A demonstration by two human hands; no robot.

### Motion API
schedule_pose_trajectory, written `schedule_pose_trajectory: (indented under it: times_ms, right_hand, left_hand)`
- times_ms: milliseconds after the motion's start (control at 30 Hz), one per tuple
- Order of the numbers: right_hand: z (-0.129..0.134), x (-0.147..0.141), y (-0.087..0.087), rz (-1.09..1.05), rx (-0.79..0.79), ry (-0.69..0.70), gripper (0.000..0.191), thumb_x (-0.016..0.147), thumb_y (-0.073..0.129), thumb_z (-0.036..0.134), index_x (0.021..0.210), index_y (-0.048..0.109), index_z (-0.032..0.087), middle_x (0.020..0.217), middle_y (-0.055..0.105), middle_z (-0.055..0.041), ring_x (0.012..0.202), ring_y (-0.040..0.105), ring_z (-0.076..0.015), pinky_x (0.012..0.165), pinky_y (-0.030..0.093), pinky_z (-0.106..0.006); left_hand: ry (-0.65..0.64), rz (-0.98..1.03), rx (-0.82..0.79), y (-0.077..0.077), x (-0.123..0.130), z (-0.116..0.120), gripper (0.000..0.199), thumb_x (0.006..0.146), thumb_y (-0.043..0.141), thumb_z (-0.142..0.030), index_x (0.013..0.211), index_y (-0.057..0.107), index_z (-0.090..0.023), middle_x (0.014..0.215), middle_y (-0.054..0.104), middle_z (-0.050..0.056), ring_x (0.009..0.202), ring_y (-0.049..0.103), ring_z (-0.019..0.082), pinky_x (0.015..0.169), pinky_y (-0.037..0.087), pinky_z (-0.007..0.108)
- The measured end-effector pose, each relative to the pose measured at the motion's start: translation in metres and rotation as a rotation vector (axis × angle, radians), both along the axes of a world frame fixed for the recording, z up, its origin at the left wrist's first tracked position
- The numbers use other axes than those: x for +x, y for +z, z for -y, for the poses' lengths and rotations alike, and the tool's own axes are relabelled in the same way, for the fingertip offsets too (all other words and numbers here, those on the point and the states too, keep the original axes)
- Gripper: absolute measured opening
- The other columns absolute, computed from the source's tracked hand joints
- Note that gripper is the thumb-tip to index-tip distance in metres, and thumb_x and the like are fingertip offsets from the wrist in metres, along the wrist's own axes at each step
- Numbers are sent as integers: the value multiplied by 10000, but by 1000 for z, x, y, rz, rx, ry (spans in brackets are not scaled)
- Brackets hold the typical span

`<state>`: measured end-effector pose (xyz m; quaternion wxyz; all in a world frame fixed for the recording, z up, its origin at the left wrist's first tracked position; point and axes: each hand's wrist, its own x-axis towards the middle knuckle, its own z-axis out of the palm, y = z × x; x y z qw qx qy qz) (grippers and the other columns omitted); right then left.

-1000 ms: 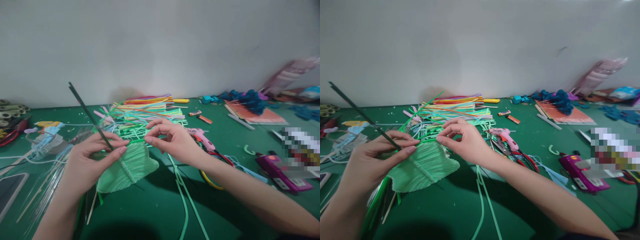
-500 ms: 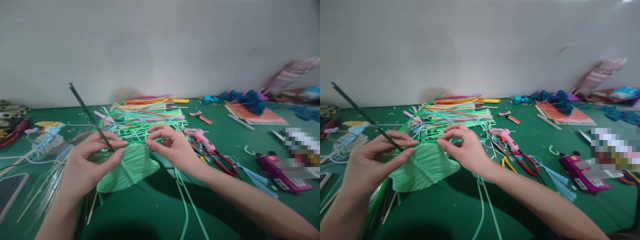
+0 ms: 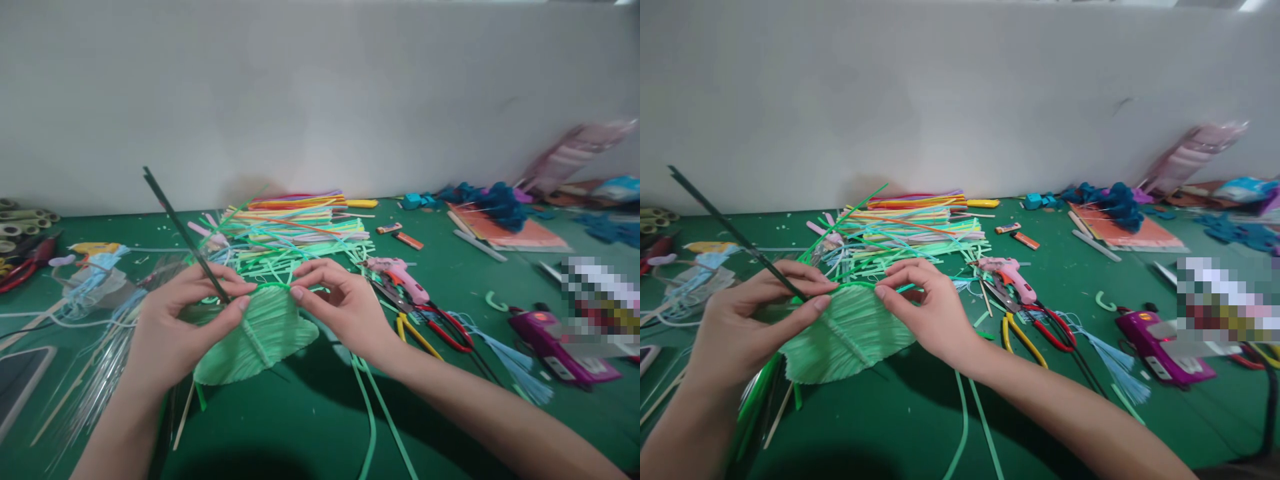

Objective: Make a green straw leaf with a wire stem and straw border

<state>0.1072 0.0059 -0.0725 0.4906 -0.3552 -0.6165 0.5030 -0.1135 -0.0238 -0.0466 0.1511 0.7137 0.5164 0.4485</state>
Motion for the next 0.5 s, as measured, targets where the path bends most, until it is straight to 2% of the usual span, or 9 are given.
schedule_pose_trajectory:
  times_ms: [233, 333, 500]
  right_hand:
    - [1, 1, -4, -82, -71, -6, 60, 812, 757, 286, 825, 768, 228, 1115, 632, -64, 1005, 625, -182, 673, 562, -260]
    - [1, 2, -9, -158, -122, 5, 65, 793, 777, 285, 825, 775, 228, 1087, 626, -56, 962, 624, -170, 663, 571, -257]
    - [3, 2, -14, -185, -159, 15, 80, 780, 790, 296, 819, 780, 227, 1068, 630, -58, 1000, 613, -182, 675, 570, -255]
  left_hand:
    - [-11, 3, -5, 1, 0, 1, 131, 803, 746, -228, 877, 775, -332, 930, 717, -47, 923, 653, 150, 904, 507, 279]
    - [-17, 10, 0, 1, -1, 1, 127, 801, 750, -228, 882, 775, -323, 933, 715, -40, 926, 654, 153, 903, 506, 283]
    - [-15, 4, 1, 0, -1, 0, 122, 806, 745, -227, 885, 777, -314, 925, 719, -31, 938, 656, 164, 904, 508, 297]
